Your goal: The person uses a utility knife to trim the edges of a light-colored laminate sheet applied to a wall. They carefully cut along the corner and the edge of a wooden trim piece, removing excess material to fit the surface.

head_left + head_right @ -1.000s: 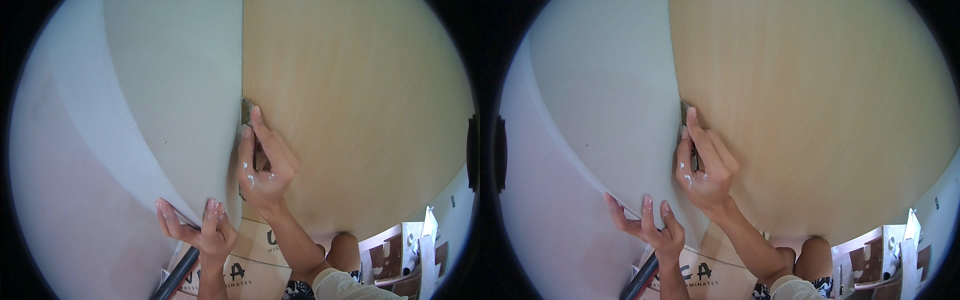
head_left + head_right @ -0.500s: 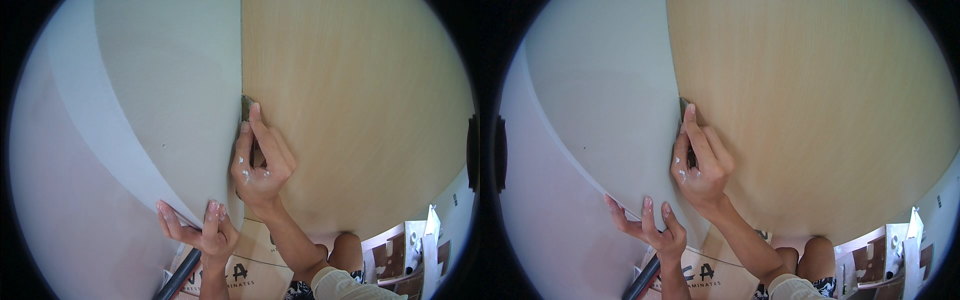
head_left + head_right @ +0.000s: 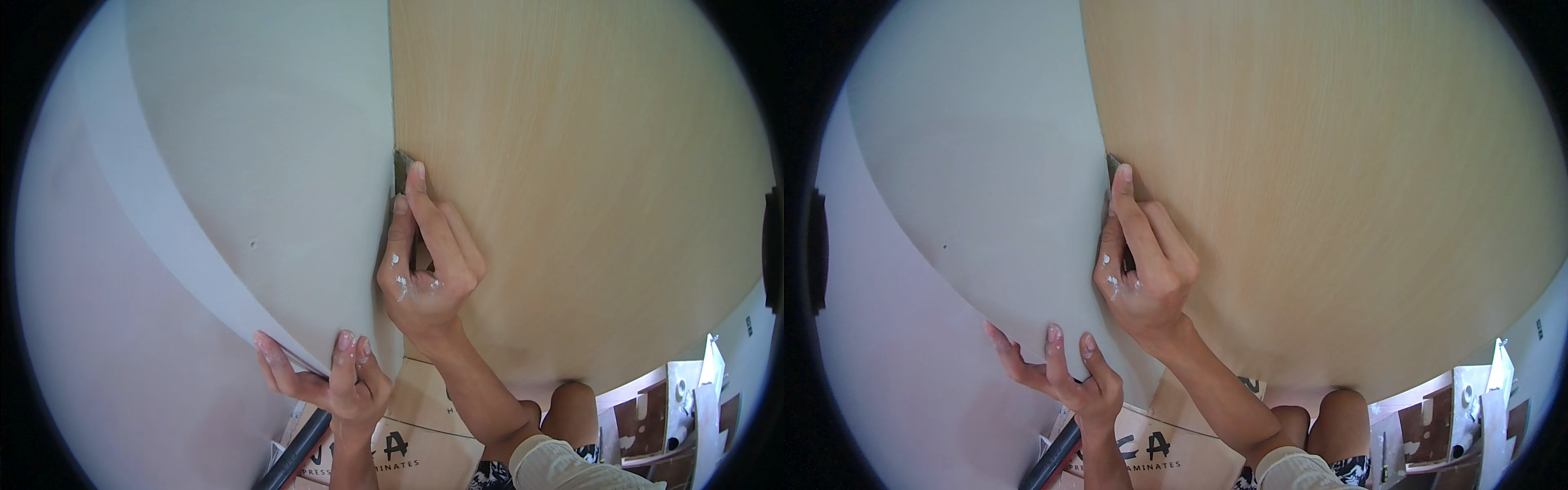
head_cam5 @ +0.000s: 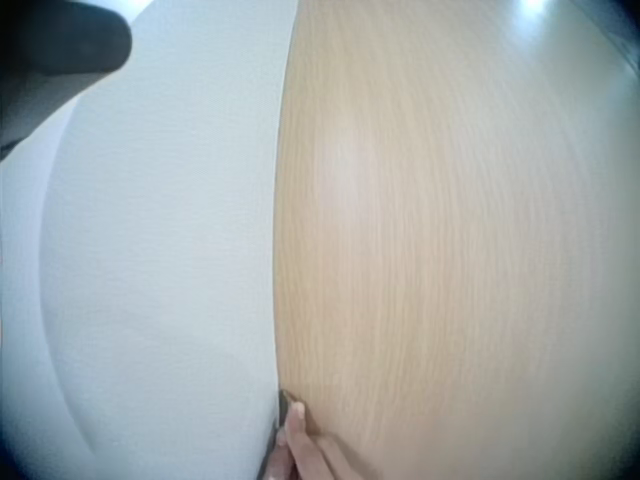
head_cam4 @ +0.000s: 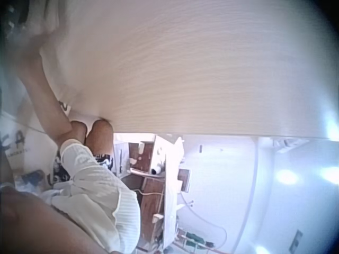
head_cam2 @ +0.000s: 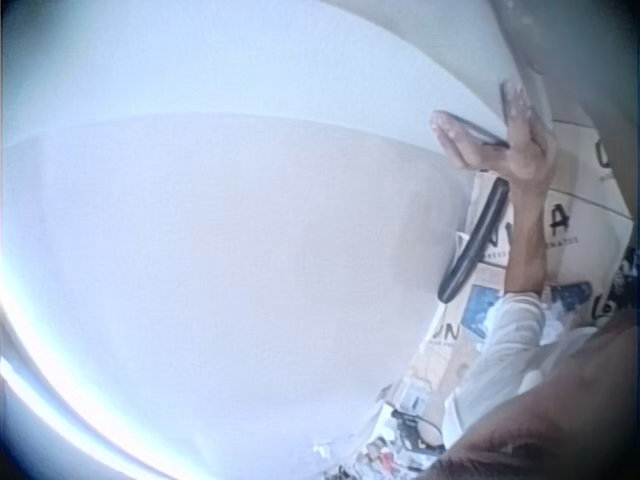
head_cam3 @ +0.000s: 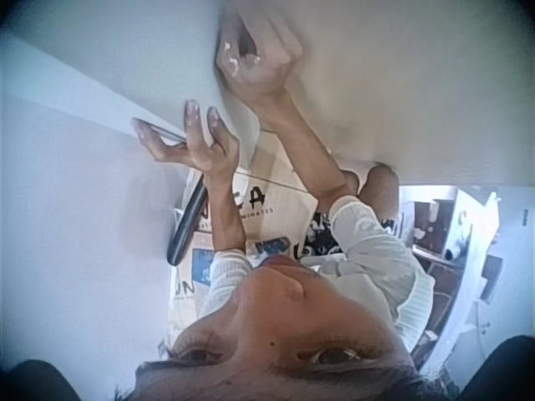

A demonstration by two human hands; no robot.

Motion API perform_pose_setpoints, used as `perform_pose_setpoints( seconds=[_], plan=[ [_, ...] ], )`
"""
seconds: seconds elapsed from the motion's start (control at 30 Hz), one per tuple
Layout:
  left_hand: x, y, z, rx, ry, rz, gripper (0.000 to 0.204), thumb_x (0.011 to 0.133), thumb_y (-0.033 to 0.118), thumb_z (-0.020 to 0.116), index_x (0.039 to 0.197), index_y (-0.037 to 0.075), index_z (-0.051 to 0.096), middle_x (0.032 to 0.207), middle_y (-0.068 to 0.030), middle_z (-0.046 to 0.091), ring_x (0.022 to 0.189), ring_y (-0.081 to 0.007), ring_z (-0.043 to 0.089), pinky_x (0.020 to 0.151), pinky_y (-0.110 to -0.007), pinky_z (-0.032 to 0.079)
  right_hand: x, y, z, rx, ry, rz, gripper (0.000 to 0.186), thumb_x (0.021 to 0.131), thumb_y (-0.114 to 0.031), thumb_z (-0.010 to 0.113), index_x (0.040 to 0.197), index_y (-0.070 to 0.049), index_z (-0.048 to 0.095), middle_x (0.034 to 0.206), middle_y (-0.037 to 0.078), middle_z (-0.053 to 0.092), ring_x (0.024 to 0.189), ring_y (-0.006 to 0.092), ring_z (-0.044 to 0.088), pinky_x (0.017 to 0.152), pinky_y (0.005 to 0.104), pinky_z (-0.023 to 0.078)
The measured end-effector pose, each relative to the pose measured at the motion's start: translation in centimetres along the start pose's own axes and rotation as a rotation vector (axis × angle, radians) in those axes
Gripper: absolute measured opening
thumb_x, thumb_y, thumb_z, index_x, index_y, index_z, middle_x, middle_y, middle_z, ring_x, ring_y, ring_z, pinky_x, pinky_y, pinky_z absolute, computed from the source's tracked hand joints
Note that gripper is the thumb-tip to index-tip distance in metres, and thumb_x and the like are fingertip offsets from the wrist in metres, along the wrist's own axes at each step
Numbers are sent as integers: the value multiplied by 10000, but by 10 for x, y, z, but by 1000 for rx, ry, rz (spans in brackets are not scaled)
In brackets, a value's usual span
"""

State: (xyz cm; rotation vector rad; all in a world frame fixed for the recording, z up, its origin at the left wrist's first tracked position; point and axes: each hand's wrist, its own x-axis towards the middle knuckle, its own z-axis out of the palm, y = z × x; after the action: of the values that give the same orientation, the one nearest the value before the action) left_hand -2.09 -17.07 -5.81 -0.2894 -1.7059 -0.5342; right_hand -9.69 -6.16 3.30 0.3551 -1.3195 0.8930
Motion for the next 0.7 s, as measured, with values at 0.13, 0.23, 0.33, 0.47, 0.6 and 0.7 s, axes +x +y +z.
perform_pose_setpoints(
  seconds=[0.13,0.23,0.33,0.47,0.6,0.7],
  plan=[
    [-1,0,0,8,-1,4,313,1006,126,636,1303,214,590,1609,-347,167,1467,-599,163,1092,-739,270,0,0,-2,1,-25,26,390,880,167,661,1254,65,705,658,45,525,554,79,427,494,209,346],
    [-1,-1,-1,23,-9,5,315,1008,134,636,1309,212,583,1607,-351,169,1468,-597,165,1090,-737,274,0,0,-4,52,-44,87,378,895,155,657,1258,62,705,664,34,529,560,68,426,501,199,341],
    [-1,0,-1,28,-12,10,321,1011,142,635,1318,209,575,1605,-352,170,1468,-597,166,1089,-738,277,1,0,-6,136,-45,138,365,906,143,655,1257,58,707,671,25,535,566,56,424,505,194,336],
    [1,0,-2,24,-15,20,321,1014,150,633,1325,203,570,1604,-349,170,1467,-599,166,1088,-739,279,2,-3,-11,174,-62,193,351,910,132,659,1250,58,711,668,23,541,573,45,431,503,197,331],
    [2,-1,-1,15,-9,22,321,1018,150,629,1328,206,569,1604,-343,170,1467,-601,166,1083,-742,280,2,-5,-15,55,-84,139,360,896,135,667,1245,61,713,647,37,540,556,56,437,497,203,338],
    [1,0,-1,17,-15,7,319,1018,149,629,1326,209,570,1605,-339,169,1467,-603,163,1079,-744,282,2,-6,-14,10,-75,88,370,881,144,670,1241,69,713,638,51,538,541,78,448,493,215,360]
  ],
)
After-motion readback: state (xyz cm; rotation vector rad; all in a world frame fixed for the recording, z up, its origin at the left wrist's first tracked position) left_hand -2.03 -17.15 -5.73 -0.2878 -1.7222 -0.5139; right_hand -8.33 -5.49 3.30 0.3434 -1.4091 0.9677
